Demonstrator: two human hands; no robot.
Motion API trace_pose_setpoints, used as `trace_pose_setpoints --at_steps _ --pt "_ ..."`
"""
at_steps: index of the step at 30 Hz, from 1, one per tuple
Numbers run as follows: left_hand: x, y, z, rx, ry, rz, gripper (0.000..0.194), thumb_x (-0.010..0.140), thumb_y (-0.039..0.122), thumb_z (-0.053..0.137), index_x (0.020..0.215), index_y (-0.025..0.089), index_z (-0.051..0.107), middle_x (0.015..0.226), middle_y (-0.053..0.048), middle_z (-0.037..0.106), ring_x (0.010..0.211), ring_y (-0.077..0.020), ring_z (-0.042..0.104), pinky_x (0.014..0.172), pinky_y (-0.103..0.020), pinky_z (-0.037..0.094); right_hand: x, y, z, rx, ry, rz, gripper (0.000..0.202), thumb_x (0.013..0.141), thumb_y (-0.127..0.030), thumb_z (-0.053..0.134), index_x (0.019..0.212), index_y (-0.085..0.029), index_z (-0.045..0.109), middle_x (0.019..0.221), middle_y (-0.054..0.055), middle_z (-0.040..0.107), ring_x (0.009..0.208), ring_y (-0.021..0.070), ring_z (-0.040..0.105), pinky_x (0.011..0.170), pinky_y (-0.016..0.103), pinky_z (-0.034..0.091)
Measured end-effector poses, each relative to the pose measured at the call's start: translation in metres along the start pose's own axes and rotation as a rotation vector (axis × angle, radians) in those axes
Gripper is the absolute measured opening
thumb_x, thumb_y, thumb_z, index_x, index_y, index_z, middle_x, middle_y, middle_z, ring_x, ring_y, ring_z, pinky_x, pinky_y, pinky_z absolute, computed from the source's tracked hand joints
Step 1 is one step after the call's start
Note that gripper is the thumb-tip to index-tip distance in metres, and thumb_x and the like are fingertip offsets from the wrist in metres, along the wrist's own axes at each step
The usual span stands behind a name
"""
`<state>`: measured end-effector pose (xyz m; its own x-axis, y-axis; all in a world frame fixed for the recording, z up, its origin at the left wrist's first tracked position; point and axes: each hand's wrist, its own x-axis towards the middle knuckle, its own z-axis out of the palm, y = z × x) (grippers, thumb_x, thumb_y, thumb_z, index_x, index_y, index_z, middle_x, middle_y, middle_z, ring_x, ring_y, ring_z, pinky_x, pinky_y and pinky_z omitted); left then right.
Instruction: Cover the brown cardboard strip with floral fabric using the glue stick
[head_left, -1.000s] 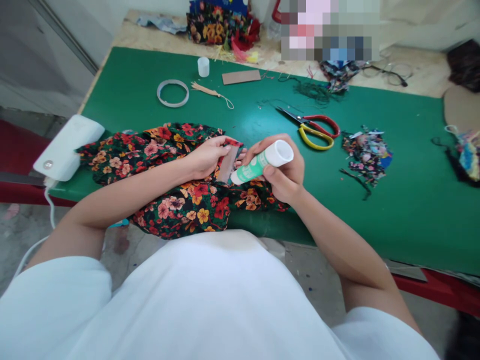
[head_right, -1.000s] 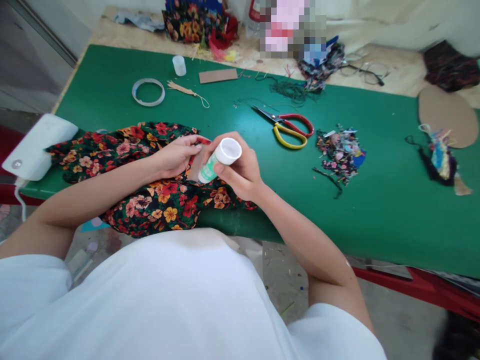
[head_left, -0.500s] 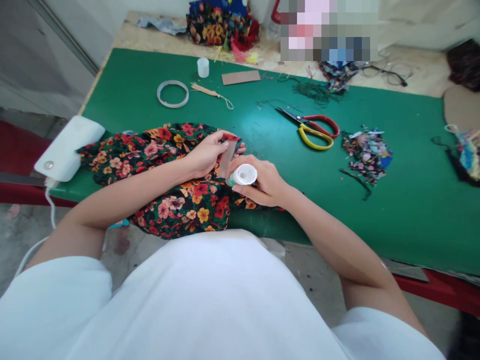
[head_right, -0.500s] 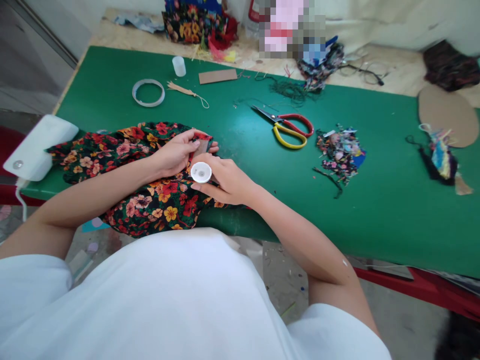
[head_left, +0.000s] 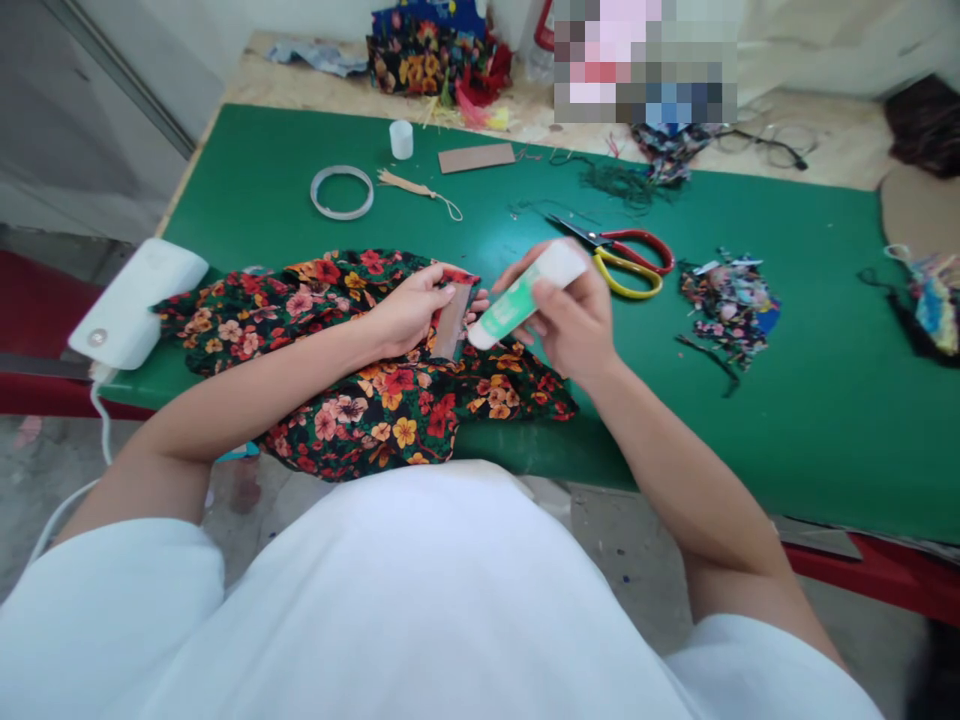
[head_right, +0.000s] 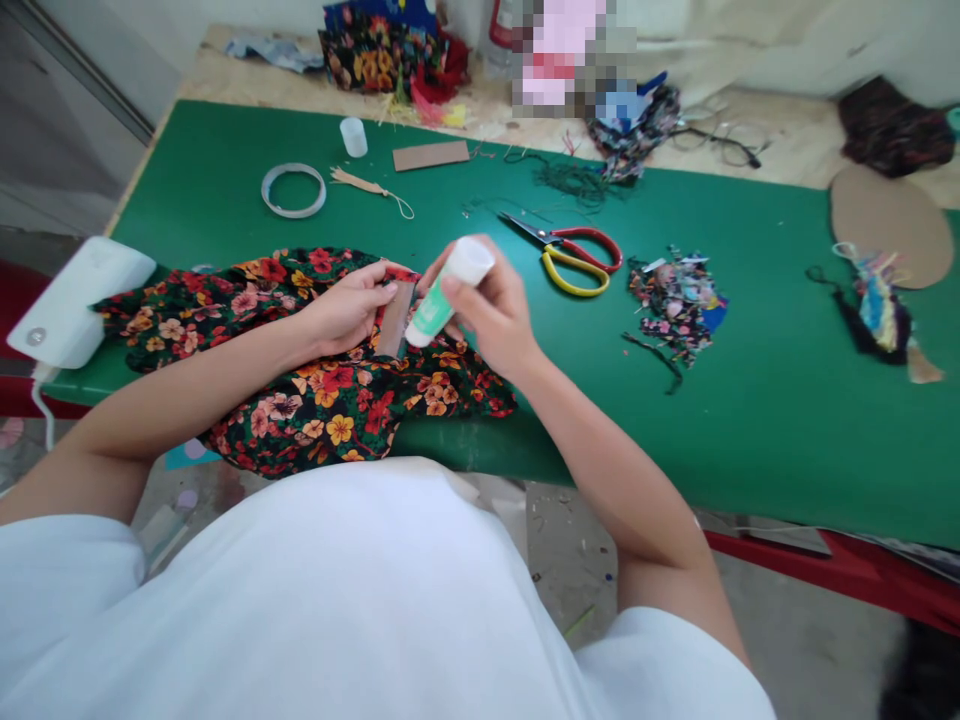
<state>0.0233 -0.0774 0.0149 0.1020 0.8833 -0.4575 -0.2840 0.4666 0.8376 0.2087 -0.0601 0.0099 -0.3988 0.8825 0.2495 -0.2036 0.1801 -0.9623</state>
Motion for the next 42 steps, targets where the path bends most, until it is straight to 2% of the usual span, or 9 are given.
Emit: trace_pose_setpoints --at_steps 4,6,8,11,17,22,29,36,42 --pt "-0.003 0.002 0.002 -0.047 -0.031 -0.032 0.019 0.103 0.008 0.043 0.098 0.018 0.059 0.079 0.000 0.073 0.072 -0.0132 0.075 0.101 -0.053 0.063 0.015 -0.003 -0.023 0.242 0.232 0.021 0.042 0.072 -0.051 0.087 0.090 -0.030 0.056 0.062 -0.010 0.048 0.041 0.0058 0.030 0.034 0.022 0.033" --pt "-0.004 0.003 0.003 -0.056 -0.035 -0.034 0.018 0.103 0.007 0.044 0.097 0.017 0.059 0.082 -0.002 0.075 0.078 -0.0142 0.078 0.106 -0.056 0.061 0.021 -0.001 -0.037 0.269 0.287 0.061 0.038 0.071 -0.047 0.085 0.087 -0.030 0.056 0.058 -0.010 0.042 0.042 0.0070 0.035 0.040 0.023 0.044" --pt "-0.004 0.003 0.002 -0.059 -0.030 -0.027 0.017 0.101 0.006 0.047 0.096 0.016 0.059 0.083 -0.002 0.076 0.082 -0.0154 0.080 0.109 -0.059 0.059 0.024 0.005 -0.049 0.239 0.338 0.144 0.033 0.076 -0.050 0.081 0.087 -0.030 0.057 0.064 -0.007 0.051 0.051 0.0108 0.052 0.058 0.030 0.062" --pt "-0.003 0.002 0.000 -0.068 -0.031 -0.003 0.013 0.097 0.004 0.052 0.093 0.015 0.058 0.084 -0.003 0.076 0.091 -0.0190 0.081 0.110 -0.062 0.058 0.025 0.014 -0.056 0.246 0.358 0.186 0.034 0.080 -0.057 0.078 0.086 -0.029 0.059 0.074 -0.002 0.063 0.082 0.0211 0.074 0.080 0.043 0.068" --pt "-0.003 0.002 -0.004 -0.046 -0.038 0.031 0.010 0.092 0.006 0.058 0.092 0.016 0.058 0.083 -0.002 0.075 0.087 -0.0190 0.081 0.100 -0.055 0.064 0.024 0.013 -0.039 0.222 0.235 0.195 0.045 0.069 -0.058 0.087 0.091 -0.029 0.061 0.099 0.001 0.078 0.114 0.0270 0.076 0.100 0.047 0.065" --pt "-0.007 0.005 -0.003 -0.044 -0.101 0.026 0.008 0.092 0.009 0.059 0.094 0.016 0.056 0.080 0.000 0.075 0.072 -0.0164 0.079 0.088 -0.048 0.069 0.026 0.022 -0.038 0.000 0.365 0.073 0.047 0.060 -0.038 0.092 0.095 -0.031 0.061 0.104 0.003 0.081 0.109 0.0273 0.076 0.104 0.048 0.063" --pt "-0.012 0.006 -0.001 -0.060 -0.162 0.086 0.004 0.095 0.014 0.059 0.095 0.017 0.057 0.080 0.001 0.075 0.064 -0.0117 0.074 0.089 -0.043 0.068 0.033 0.054 -0.070 -0.617 0.398 0.047 0.040 0.065 -0.028 0.085 0.097 -0.027 0.060 0.098 0.003 0.074 0.096 0.0263 0.074 0.099 0.049 0.062" --pt "-0.013 0.007 0.000 -0.095 -0.119 0.086 0.002 0.097 0.019 0.063 0.098 0.019 0.062 0.085 0.001 0.076 0.086 -0.0152 0.080 0.102 -0.043 0.065 0.035 0.056 -0.067 -0.477 0.357 -0.008 0.041 0.068 -0.020 0.085 0.097 -0.027 0.058 0.089 0.000 0.070 0.087 0.0212 0.070 0.085 0.036 0.062" --pt "-0.013 0.011 0.000 -0.155 -0.100 0.081 0.004 0.097 0.014 0.064 0.098 0.018 0.061 0.093 -0.001 0.077 0.111 -0.0209 0.079 0.111 -0.046 0.059 0.029 0.056 -0.062 -0.646 0.350 -0.098 0.053 0.074 -0.028 0.083 0.119 -0.029 0.053 0.115 0.009 0.068 0.110 0.0280 0.068 0.093 0.046 0.061"
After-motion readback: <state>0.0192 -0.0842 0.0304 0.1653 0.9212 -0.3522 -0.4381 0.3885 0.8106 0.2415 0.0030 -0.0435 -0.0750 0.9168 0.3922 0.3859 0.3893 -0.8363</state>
